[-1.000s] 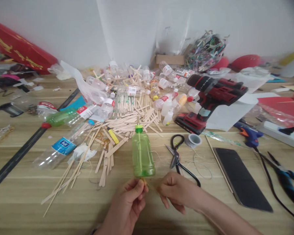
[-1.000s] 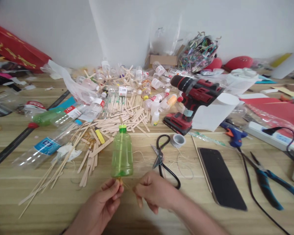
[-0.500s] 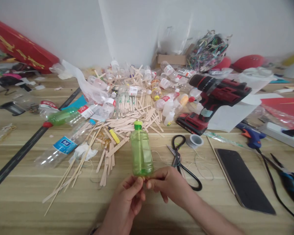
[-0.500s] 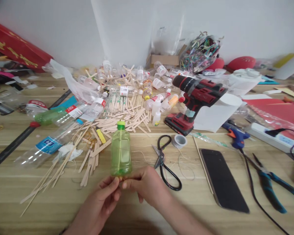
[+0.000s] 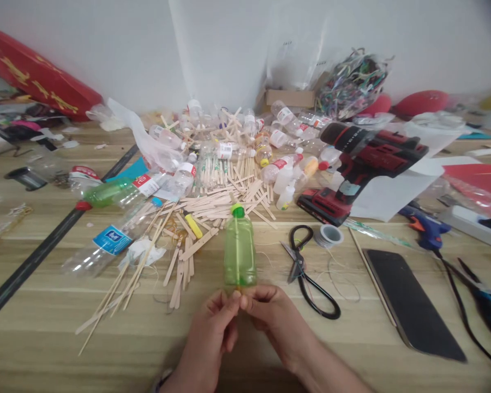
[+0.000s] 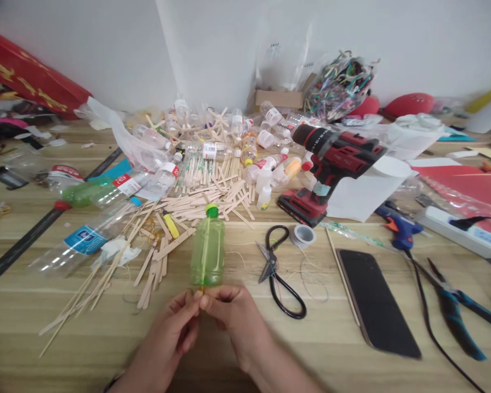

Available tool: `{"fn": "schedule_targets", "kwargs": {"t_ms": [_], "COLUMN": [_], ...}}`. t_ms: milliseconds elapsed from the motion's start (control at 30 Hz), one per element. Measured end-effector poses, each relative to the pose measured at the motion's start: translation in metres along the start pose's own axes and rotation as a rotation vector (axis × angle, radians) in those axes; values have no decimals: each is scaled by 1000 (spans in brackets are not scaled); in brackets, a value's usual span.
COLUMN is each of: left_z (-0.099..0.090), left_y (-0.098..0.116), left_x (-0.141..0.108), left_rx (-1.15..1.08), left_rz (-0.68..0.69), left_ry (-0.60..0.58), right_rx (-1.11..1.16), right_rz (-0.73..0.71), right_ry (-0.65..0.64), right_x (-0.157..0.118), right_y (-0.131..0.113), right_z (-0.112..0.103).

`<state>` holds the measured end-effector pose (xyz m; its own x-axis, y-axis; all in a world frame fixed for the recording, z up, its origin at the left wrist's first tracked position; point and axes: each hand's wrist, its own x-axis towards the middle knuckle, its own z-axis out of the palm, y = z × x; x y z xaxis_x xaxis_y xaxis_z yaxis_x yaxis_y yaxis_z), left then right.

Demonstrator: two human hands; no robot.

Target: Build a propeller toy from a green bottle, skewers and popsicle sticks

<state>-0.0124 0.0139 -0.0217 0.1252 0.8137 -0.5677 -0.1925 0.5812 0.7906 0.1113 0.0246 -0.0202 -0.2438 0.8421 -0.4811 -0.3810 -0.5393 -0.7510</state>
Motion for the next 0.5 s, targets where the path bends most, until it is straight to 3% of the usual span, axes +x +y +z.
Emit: {"fn": "schedule_targets", "kwargs": {"t_ms": [200, 267, 433, 500], "left_z": [-7, -13, -22, -24], "left_y": [-7, -6, 3, 7], "left_x": [-8, -11, -13, -11], "left_rx": [185, 311, 765, 873], "left_rz": [153, 300, 820, 940], "left_ry": [67, 96, 226, 282], "right_rx": [70, 77, 88, 89], "right_rz": [-2, -12, -48, -59], "right_ry": [45, 74, 126, 132], "right_x": [1, 0, -2, -2], "right_y": [0, 0, 3, 4], "right_z": [5, 4, 5, 6]}}
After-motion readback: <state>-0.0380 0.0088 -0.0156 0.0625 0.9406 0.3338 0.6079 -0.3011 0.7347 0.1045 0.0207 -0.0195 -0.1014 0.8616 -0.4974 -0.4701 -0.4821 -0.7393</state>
